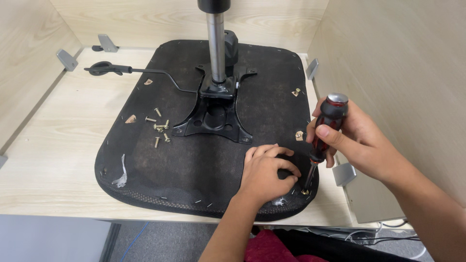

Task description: The person uses a screwdriver to tighten screws into the underside of an office chair seat, securing the seat to its central gas-lift column. The person works on multiple screw locations around the seat base.

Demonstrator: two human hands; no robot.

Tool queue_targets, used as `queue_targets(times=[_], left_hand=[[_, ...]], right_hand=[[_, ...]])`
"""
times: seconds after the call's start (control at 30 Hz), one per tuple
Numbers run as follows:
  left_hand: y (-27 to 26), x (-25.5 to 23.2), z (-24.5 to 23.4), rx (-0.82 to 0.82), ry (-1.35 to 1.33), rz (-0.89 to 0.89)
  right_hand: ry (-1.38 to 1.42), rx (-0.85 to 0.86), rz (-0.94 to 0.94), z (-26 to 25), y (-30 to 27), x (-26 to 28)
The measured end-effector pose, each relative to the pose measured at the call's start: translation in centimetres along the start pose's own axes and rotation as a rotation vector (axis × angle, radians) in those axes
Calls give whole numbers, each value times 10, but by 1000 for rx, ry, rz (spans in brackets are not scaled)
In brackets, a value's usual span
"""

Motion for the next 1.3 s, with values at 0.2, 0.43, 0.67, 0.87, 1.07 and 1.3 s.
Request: queue_targets(times=[0.2,0.43,0.67,0.87,1.07,1.3], left_hand=[[-2,-4,0,129,64,31],[-8,-10,1,149,80,21],[-10,-16,8,149,107,-50],[-10,-13,10,161,100,-34],[-10,-11,12,160,110,-31],[-12,-12,9,151,111,-18]], right_hand=[[1,20,-22,0,-3,1],[-48,-8,-17,1,-15,10],[-120,-36,-20,0,-19,14],[-82,36,-4,-5,-22,13],[-202,66,-34,-12,-19,11],[-176,121,-224,-12,-18,8]])
Point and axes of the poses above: each hand's wrist, its own y-axis towards the middle knuckle, its own z-axis out of the palm, x = y × z, the point moved 4 cm from there along y, towards the middle knuckle, and after that the axes turned 4 degrees about -x, right-handed, at the moved point
